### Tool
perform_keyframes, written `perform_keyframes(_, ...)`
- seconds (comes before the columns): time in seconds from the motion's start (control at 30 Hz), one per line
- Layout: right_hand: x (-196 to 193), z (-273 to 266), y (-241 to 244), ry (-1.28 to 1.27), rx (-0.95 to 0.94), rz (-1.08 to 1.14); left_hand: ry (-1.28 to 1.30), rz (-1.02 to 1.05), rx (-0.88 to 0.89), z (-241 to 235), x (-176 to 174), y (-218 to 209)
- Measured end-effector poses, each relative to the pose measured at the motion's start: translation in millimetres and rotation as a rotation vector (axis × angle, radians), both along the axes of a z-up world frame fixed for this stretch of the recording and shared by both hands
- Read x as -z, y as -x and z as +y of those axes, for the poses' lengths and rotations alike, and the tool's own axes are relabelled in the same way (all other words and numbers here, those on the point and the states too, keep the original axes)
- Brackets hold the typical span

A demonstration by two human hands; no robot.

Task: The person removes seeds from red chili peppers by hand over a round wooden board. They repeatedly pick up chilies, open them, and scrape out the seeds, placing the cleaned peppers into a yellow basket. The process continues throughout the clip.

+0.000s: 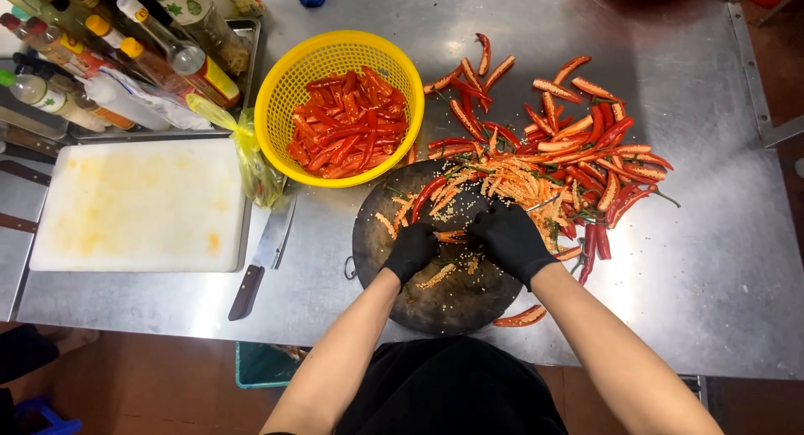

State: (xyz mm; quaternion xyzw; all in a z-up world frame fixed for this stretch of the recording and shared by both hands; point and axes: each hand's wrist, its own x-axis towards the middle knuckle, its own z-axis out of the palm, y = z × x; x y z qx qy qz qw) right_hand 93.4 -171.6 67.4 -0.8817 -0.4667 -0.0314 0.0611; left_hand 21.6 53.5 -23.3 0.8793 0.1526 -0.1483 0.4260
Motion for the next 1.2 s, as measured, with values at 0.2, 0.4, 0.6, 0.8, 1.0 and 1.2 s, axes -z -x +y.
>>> perform_keyframes(0.2, -15, 7, 18, -0.052, 0.008, 0.059, -0.029, 0.047, -0.028, -2, 12, 4)
perform_keyframes(0.4, 16, -5, 19, -0.263, 0.489, 0.317, 0.001, 0.036, -0.077, -12, -30, 12)
perform_keyframes(0.6, -28, 8, 44, -0.403, 0.635, 0.494, -0.037, -0.04, -0.177, -30, -44, 16)
perform_keyframes(0.8, -11, 24, 66, -0.203, 0.582, 0.221, -0.143, -0.044, -0.211, -48, -72, 20)
perform_keyframes(1.0, -13, 3, 31, -0.074, 0.593, -0.047, -0.155, -0.058, -0.209, -47, -64, 29)
perform_keyframes(1.2, -7, -9, 3, -0.152, 0.818, 0.347, -0.049, -0.126, -0.255, -19, -77, 32)
